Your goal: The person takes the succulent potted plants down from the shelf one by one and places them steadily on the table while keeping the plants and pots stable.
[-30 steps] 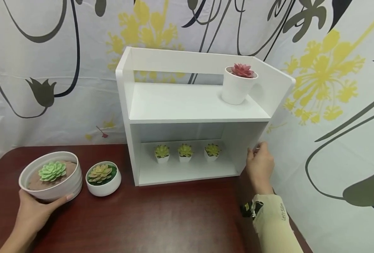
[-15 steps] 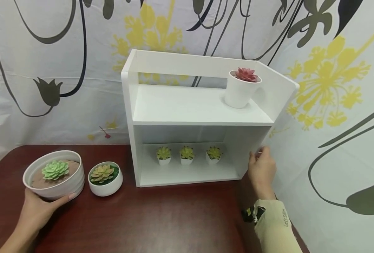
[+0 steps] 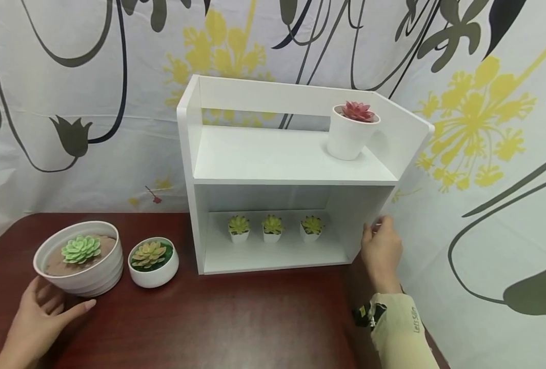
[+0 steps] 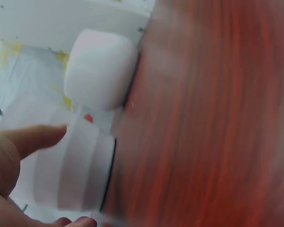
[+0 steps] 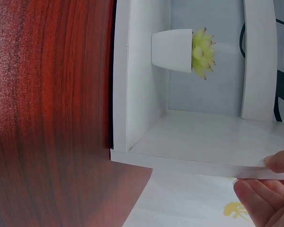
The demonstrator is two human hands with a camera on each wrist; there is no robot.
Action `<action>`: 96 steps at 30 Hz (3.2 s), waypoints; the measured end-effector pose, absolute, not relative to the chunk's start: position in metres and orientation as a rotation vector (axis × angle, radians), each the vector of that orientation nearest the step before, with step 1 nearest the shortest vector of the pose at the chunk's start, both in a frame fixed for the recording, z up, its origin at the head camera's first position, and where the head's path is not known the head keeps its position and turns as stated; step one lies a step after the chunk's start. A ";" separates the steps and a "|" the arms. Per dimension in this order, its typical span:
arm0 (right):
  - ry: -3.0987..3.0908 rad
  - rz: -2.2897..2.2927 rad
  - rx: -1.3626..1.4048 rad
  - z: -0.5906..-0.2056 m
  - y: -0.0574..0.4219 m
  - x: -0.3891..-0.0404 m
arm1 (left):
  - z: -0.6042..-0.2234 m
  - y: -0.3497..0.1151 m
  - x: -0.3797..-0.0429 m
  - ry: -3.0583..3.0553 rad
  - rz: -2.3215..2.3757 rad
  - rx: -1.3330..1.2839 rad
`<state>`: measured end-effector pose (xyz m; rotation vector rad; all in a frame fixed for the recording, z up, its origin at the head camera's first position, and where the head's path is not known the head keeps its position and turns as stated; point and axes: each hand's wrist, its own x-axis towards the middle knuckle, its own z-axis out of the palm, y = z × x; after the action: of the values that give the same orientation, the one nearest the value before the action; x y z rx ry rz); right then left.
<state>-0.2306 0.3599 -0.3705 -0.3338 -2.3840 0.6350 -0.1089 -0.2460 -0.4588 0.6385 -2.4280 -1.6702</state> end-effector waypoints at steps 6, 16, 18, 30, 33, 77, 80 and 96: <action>-2.398 0.638 -0.329 -0.371 0.359 -0.231 | -0.442 -0.226 -0.100 -2.063 -1.615 0.881; -2.378 0.617 -0.317 -0.370 0.359 -0.230 | -0.418 -0.176 -0.096 -1.957 -1.450 0.640; -2.376 0.610 -0.315 -0.370 0.360 -0.230 | -0.417 -0.167 -0.096 -1.985 -1.495 0.615; -2.401 0.619 -0.327 -0.370 0.361 -0.229 | -0.398 -0.118 -0.099 -2.202 -1.851 0.246; -2.410 0.631 -0.326 -0.370 0.360 -0.230 | -0.386 -0.104 -0.100 -2.241 -1.851 0.117; -2.364 0.620 -0.299 -0.370 0.358 -0.229 | -0.217 0.047 -0.189 -2.257 -1.755 -0.680; -2.369 0.625 -0.303 -0.370 0.358 -0.228 | -0.214 0.057 -0.204 -2.262 -1.768 -0.647; -2.359 0.615 -0.317 -0.370 0.357 -0.229 | -0.198 0.101 -0.254 -2.373 -1.807 -0.413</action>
<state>-0.2287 0.3573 -0.3703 -0.3168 -2.3589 0.6149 -0.2541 0.1006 -0.1980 -0.4129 -2.3734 -1.8067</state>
